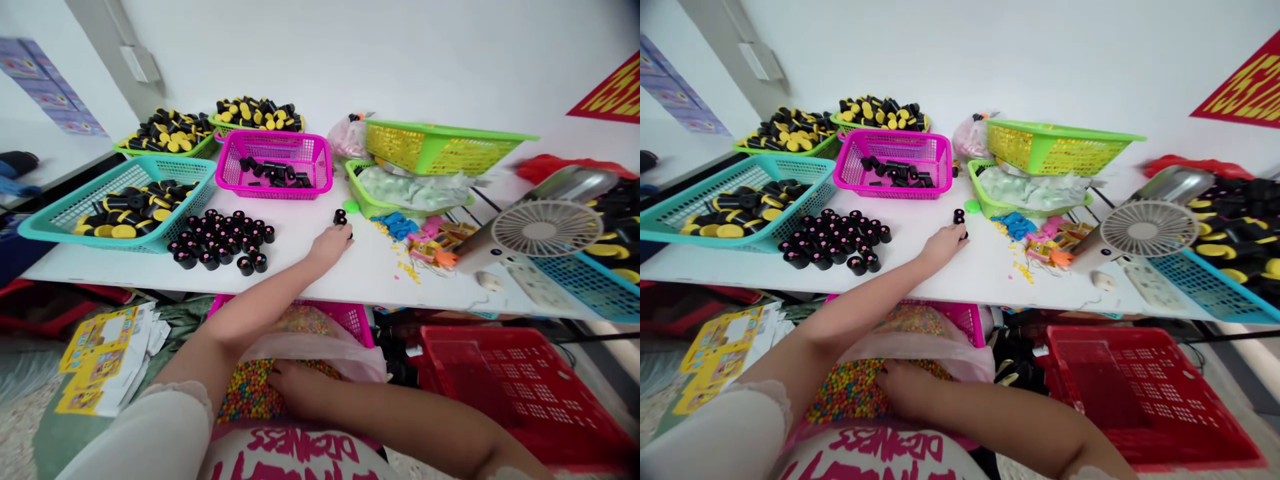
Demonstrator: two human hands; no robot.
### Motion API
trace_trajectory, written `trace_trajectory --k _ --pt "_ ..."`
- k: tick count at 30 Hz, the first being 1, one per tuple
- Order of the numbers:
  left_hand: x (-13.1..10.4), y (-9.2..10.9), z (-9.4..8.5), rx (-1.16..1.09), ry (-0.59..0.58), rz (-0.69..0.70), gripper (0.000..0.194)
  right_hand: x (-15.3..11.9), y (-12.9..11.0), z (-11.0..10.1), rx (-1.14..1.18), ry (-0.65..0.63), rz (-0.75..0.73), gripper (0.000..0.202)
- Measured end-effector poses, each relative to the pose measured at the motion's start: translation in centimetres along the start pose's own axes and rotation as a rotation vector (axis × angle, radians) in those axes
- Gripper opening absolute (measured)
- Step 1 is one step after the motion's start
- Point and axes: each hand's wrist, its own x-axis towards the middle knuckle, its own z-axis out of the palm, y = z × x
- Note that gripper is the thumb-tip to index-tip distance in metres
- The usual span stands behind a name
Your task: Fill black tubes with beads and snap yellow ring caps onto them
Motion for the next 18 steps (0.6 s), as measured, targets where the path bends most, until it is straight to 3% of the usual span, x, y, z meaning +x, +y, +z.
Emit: trace_trajectory --k 2,4,8,11,15,18 --pt "-1.4 0.7 -1.3 -0.041 -0.034 0.052 0.014 0.0 0.1 -0.1 0.033 0.001 0.008 0.025" --pt "-4.2 1.3 -3.3 -0.095 -0.067 0.099 0.02 0.0 0.2 -0.1 0.073 0.013 0.019 0.029" --pt "-13.7 2.0 -8.4 -0.354 -0.126 0.065 0.047 -0.2 0.0 -0.1 0.158 0.051 0.046 0.033" --pt "-21.6 1.7 -10.8 -0.34 -0.228 -0.016 0.038 -0.3 -0.2 -0.2 0.223 0.088 0.015 0.033" --pt "-29.6 0.8 -9.6 -0.262 -0.133 -0.117 0.015 -0.8 -0.9 -0.9 0.408 0.115 -0.022 0.029" --pt "-33.0 0.4 -7.8 -0.217 -0.143 -0.236 0.014 -1.1 -1.8 -1.8 0.494 0.127 0.028 0.027"
